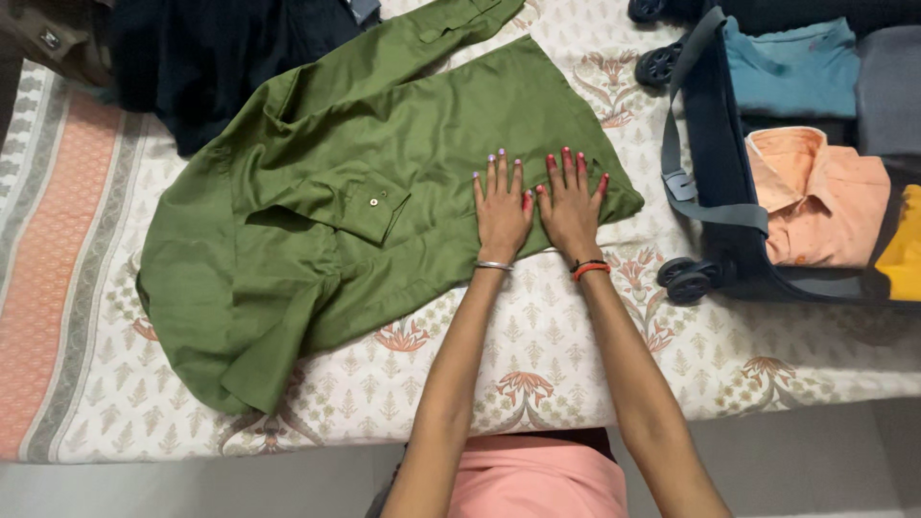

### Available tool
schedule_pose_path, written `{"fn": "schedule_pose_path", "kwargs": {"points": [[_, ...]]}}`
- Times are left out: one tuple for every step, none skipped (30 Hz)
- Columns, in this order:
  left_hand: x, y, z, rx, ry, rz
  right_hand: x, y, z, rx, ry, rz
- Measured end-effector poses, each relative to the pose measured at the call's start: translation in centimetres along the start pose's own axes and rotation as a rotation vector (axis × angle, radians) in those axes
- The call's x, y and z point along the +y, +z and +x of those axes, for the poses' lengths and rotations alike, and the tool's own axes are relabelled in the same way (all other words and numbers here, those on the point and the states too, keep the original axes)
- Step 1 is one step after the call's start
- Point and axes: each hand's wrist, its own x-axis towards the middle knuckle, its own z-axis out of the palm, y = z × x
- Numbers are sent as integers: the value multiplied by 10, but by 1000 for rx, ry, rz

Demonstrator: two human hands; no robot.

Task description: The person buttons a green shirt, folds it, and then places it into a suitcase on a bed with other clothes.

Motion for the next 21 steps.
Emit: {"fn": "schedule_pose_path", "kwargs": {"points": [[0, -1, 1, -1, -3, 7, 0, -1, 1, -5, 5, 1], [1, -2, 1, -1, -6, 15, 0, -2, 1, -5, 6, 2], [0, -3, 1, -2, -6, 18, 0, -2, 1, 9, -3, -2], [0, -3, 1, 5, -3, 18, -1, -2, 0, 22, -12, -5], [1, -3, 1, 12, 0, 16, -1, -2, 1, 22, -12, -5], [1, -3, 1, 13, 0, 16, -1, -2, 1, 14, -8, -3], [1, -2, 0, 16, 1, 19, -1, -2, 0, 5, -5, -2], [0, -2, 0, 18, 3, 21, 0, -2, 0, 5, -4, -2], [0, -2, 0, 19, 3, 23, 0, -2, 0, 4, -3, 4], [0, -2, 1, 17, 3, 22, 0, -2, 0, 3, -2, 9], [0, -1, 1, 14, 3, 21, 0, -2, 0, 3, -2, 9], [0, -1, 1, 15, 3, 21, 0, -2, 0, 3, -3, 9], [0, -2, 0, 7, 2, 14, 0, -2, 1, 4, -4, 9], [0, -2, 0, 0, 0, 8, 0, -1, 1, 5, -4, 9], [0, -2, 0, 0, 1, 8, -1, -1, 0, -1, 2, 5], [0, -1, 1, 7, 1, 10, -1, -1, 0, -7, 8, 2], [0, -1, 0, 13, 0, 13, -1, -1, -1, -8, 8, 2], [0, -1, -1, 12, -1, 14, -1, -1, -1, -2, 1, -1], [0, -1, -1, 11, -1, 11, -1, -2, 0, 6, -6, -5], [0, -1, 0, 10, 0, 8, -1, -2, 1, 6, -7, -4], [0, -1, 0, 9, 0, 9, -2, -2, 1, 2, -1, -2]]}}
